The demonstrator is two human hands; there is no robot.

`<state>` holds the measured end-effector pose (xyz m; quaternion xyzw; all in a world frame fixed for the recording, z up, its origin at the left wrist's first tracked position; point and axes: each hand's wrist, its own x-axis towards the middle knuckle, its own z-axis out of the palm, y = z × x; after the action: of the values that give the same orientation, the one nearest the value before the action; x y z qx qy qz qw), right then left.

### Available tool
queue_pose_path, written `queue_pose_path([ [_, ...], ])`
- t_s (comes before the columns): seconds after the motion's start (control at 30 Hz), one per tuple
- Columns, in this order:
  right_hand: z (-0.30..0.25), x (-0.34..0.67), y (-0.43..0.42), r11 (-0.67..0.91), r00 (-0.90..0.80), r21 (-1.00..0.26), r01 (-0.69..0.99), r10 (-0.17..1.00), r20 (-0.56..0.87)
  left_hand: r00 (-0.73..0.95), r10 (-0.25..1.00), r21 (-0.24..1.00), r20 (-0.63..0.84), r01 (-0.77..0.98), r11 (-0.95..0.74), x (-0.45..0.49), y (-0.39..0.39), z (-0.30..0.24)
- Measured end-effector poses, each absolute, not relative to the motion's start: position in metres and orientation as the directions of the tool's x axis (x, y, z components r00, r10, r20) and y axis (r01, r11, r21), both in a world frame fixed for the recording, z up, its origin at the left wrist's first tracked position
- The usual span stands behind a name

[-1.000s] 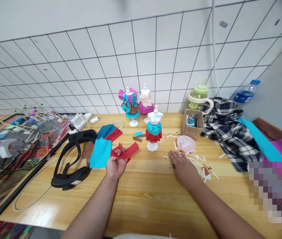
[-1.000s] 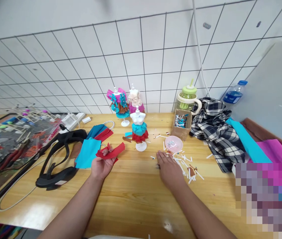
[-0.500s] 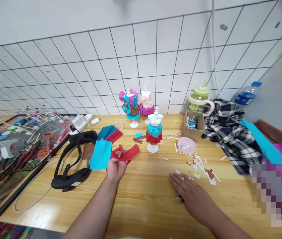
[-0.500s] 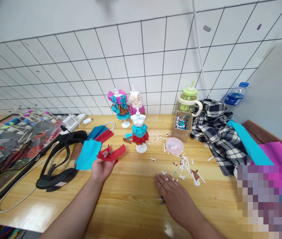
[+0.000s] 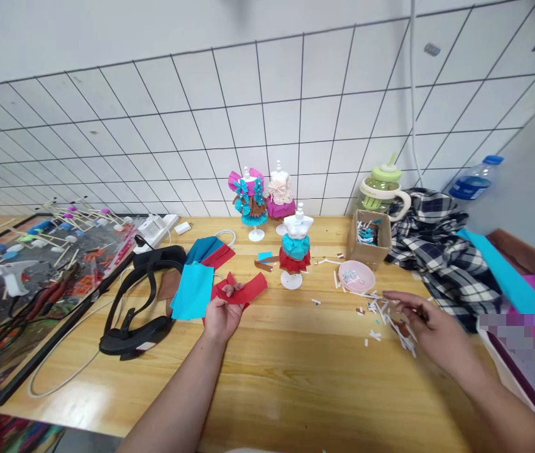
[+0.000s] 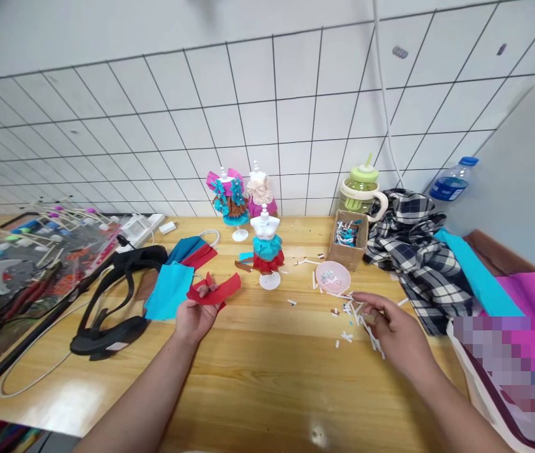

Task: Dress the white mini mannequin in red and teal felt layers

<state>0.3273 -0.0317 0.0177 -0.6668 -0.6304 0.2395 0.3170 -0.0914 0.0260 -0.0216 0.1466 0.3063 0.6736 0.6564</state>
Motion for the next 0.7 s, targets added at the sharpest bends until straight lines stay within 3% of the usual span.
queue_pose_path([
  [0.1, 0.022, 0.328, -0.021, -0.13, 0.183, -0.879, 0.459, 0.982, -0.049, -0.094, 0.971, 0.609, -0.221, -0.79, 0.063, -0.092, 0.026, -0.022],
  [0.2, 0.018, 0.33, -0.016, -0.248, 0.229, -0.924, 0.292, 0.956, -0.184, -0.095, 0.969, 0.611, -0.227, -0.789, 0.065, -0.092, 0.026, -0.023],
  [0.37, 0.01, 0.336, -0.016, -0.361, 0.343, -0.872, 0.329, 0.907, -0.246, -0.089, 0.97, 0.613, -0.226, -0.787, 0.07, -0.092, 0.027, -0.023],
  [0.57, 0.009, 0.345, -0.015, -0.398, 0.193, -0.917, 0.02, 0.902, -0.387, -0.103, 0.971, 0.616, -0.217, -0.786, 0.054, -0.091, 0.027, -0.023],
  [0.7, 0.008, 0.361, -0.011, -0.457, 0.217, -0.887, 0.062, 0.874, -0.435, -0.106, 0.969, 0.618, -0.221, -0.784, 0.055, -0.091, 0.026, -0.023],
])
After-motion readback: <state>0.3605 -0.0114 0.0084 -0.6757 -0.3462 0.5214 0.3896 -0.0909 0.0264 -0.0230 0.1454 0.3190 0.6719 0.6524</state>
